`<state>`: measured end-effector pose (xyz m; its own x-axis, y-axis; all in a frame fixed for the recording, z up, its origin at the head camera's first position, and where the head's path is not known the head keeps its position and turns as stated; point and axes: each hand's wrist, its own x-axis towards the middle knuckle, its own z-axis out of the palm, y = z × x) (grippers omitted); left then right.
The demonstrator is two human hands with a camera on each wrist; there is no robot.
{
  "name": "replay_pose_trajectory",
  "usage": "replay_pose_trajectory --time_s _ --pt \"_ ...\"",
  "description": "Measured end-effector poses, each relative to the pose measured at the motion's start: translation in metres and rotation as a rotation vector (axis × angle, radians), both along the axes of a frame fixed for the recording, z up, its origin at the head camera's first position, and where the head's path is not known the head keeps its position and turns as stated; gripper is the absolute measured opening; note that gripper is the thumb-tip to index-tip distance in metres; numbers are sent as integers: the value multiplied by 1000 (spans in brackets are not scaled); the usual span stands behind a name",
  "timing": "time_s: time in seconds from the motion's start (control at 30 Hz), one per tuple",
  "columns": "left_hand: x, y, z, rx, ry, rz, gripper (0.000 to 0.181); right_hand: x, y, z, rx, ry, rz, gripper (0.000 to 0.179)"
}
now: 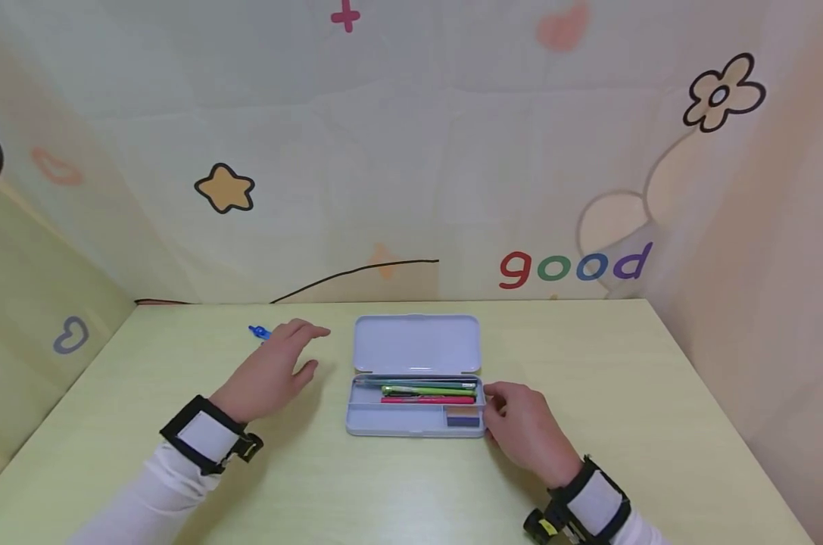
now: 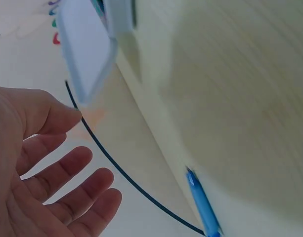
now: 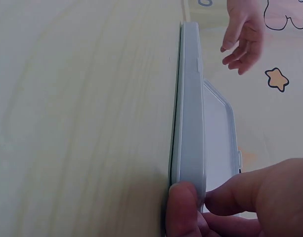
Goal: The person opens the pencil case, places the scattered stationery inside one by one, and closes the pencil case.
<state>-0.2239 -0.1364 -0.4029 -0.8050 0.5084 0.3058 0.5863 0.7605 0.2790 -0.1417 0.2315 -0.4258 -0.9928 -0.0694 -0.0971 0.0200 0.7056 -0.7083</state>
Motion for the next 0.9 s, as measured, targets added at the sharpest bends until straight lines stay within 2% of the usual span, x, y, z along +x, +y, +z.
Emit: replay_pose_trajectory --time_s 0.13,0.4,0.63,0.9 --pt "-13 -19 -8 -19 -7 33 47 0 1 -2 -9 -1 -5 38" --pt "-34 -50 -18 -48 2 52 51 0 1 -4 -21 -17 -13 39" --pt "-50 -62 -26 -102 -25 85 49 0 1 -5 -13 -31 -24 40" --pt "-60 -67 -30 -184 -69 123 42 0 0 -4 -20 -52 -35 40"
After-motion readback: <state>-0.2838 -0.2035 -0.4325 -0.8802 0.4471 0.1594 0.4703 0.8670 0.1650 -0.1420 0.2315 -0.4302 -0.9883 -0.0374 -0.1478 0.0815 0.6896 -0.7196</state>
